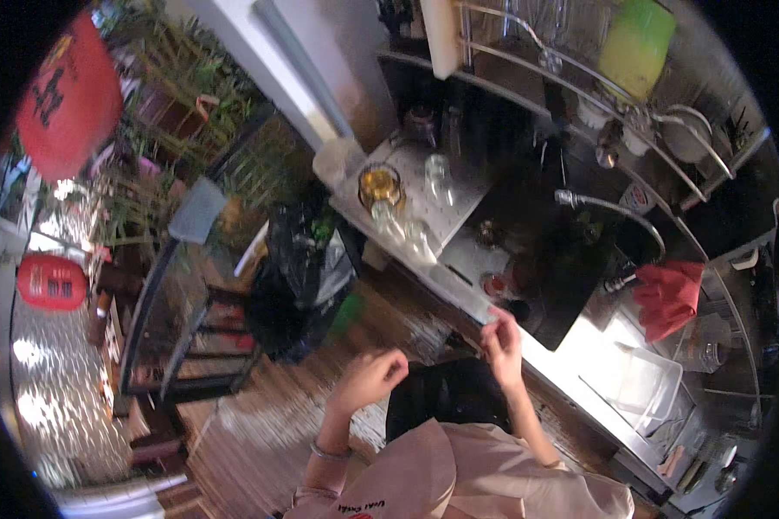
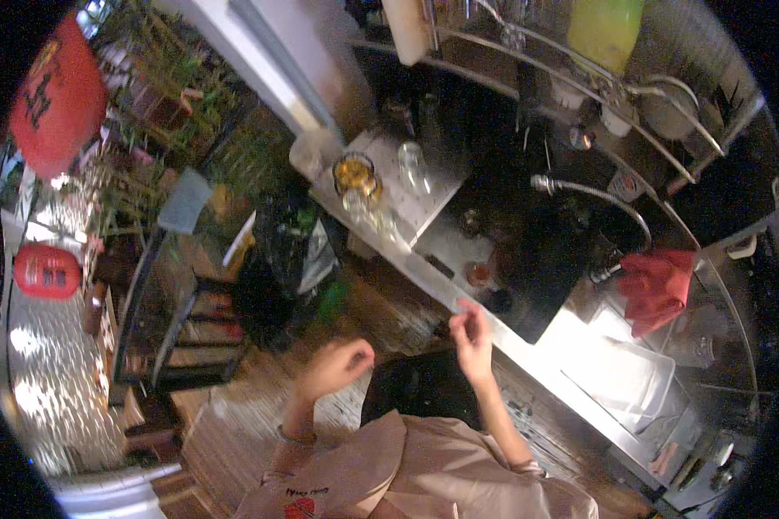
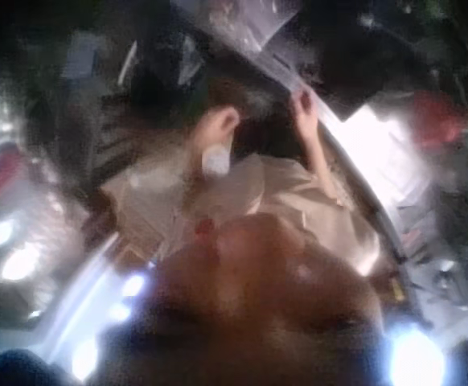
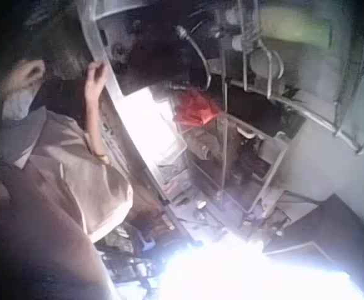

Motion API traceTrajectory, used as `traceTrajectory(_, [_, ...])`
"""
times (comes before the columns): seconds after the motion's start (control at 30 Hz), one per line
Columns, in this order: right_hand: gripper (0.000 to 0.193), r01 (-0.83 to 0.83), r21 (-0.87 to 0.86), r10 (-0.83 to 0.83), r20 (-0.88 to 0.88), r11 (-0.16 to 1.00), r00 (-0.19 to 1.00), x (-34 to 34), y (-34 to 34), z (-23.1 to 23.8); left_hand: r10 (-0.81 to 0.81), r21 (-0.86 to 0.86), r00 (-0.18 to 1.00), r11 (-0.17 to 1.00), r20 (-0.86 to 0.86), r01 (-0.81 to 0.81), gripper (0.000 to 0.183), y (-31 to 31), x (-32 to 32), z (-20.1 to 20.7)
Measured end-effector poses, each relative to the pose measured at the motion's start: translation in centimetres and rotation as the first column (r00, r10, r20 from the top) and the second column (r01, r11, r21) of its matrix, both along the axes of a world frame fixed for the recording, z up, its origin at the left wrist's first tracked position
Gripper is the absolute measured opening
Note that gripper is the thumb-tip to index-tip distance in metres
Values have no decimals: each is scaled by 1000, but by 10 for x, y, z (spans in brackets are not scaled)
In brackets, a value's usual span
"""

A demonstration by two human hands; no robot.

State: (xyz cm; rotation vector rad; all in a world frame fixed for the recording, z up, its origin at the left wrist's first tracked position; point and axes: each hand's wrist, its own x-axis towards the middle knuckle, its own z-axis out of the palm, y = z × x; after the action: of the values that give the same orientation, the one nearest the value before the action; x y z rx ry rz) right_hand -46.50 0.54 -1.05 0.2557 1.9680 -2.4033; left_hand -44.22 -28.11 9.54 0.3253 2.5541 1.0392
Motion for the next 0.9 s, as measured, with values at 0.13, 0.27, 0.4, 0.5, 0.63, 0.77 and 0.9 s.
traceTrajectory(0.13, [33, 199, 292, -120, -265, 936, 957, -185, -14, 38, 140, 125, 907, 987, -398, -97, 25, -17, -159, 61])
traceTrajectory(0.27, [54, 564, 501, -317, -496, 657, 809, -365, -11, 60, 13, 143, 882, 988, -471, 61, 54, -10, -324, 60])
traceTrajectory(0.4, [69, 711, 659, -405, -597, 245, 692, -486, 1, 52, -112, 35, 874, 989, -473, 145, 84, 27, -469, 36])
traceTrajectory(0.5, [72, 540, 840, -366, -484, 60, 794, -533, 13, 25, -95, 72, 891, 987, -445, 141, 94, 57, -541, 5])
traceTrajectory(0.63, [64, 746, 341, -465, -614, 571, 637, -559, 18, -17, -138, 88, 843, 973, -519, 213, 87, 91, -611, -41])
traceTrajectory(0.77, [58, 638, -447, -775, -276, 627, 568, -534, 25, -27, -149, 223, 764, 906, -628, 359, 57, 116, -652, -84])
traceTrajectory(0.9, [59, 810, 123, -715, -408, 573, 568, -483, 20, 12, -98, 100, 456, 915, -885, 390, 40, 138, -675, -102])
